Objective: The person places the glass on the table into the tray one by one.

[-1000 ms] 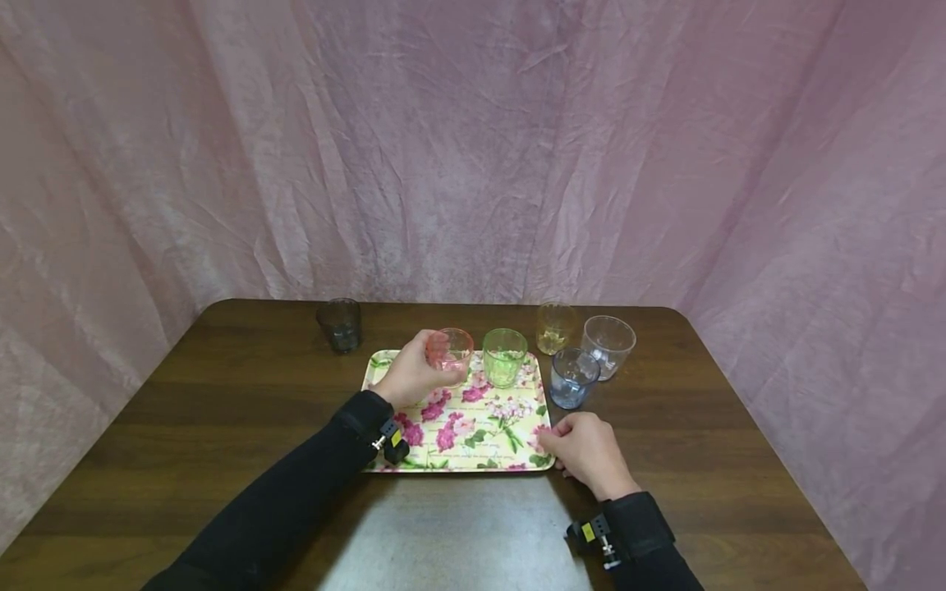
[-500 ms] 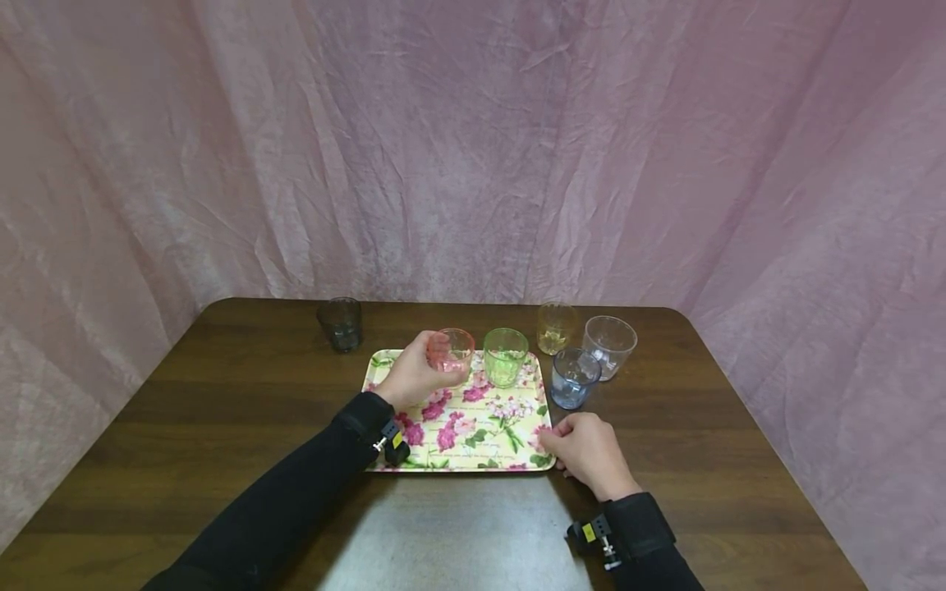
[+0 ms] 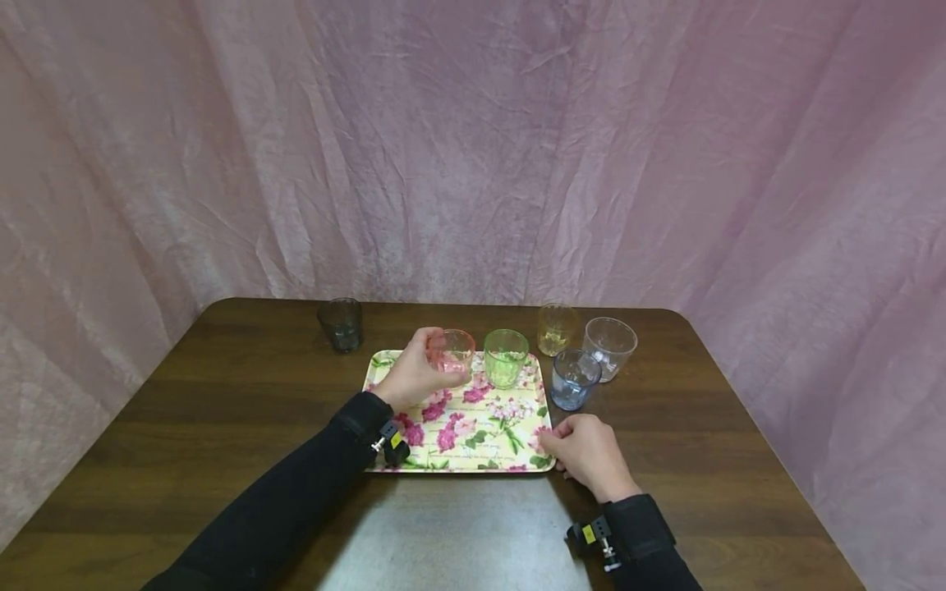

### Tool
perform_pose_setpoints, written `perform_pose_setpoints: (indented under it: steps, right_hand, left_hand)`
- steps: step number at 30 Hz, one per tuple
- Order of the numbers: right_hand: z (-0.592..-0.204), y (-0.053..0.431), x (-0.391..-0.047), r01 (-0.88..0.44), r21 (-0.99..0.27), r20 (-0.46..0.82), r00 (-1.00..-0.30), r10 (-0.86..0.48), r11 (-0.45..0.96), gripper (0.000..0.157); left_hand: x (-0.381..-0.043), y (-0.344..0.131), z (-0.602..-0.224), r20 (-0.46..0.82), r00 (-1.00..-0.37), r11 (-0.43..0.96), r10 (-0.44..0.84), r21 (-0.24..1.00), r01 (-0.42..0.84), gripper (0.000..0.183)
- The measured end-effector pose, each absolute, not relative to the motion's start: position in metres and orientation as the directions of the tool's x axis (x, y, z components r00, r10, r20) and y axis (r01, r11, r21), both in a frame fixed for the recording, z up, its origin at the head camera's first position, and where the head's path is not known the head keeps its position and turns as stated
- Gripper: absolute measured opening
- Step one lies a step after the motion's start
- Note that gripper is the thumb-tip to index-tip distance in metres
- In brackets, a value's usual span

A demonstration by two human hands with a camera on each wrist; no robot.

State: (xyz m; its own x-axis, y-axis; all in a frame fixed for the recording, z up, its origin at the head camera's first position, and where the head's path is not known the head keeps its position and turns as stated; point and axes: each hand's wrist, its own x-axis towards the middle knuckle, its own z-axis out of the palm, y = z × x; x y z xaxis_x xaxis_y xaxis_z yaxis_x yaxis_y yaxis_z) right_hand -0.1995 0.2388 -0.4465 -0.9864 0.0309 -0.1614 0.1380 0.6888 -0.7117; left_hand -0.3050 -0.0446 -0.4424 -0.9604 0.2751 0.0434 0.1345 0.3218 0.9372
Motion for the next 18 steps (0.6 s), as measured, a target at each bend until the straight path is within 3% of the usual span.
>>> perform_pose_setpoints:
  steps: [18]
  right_hand:
    - [-0.446, 0.239, -0.199, 0.129, -0.705, -0.157, -0.987, 0.023, 0.697, 0.025]
  left_hand:
    - [-0.299, -0.059, -0.426, 0.083, -0.963, 0.282, 0.256, 0.947, 0.157, 0.096]
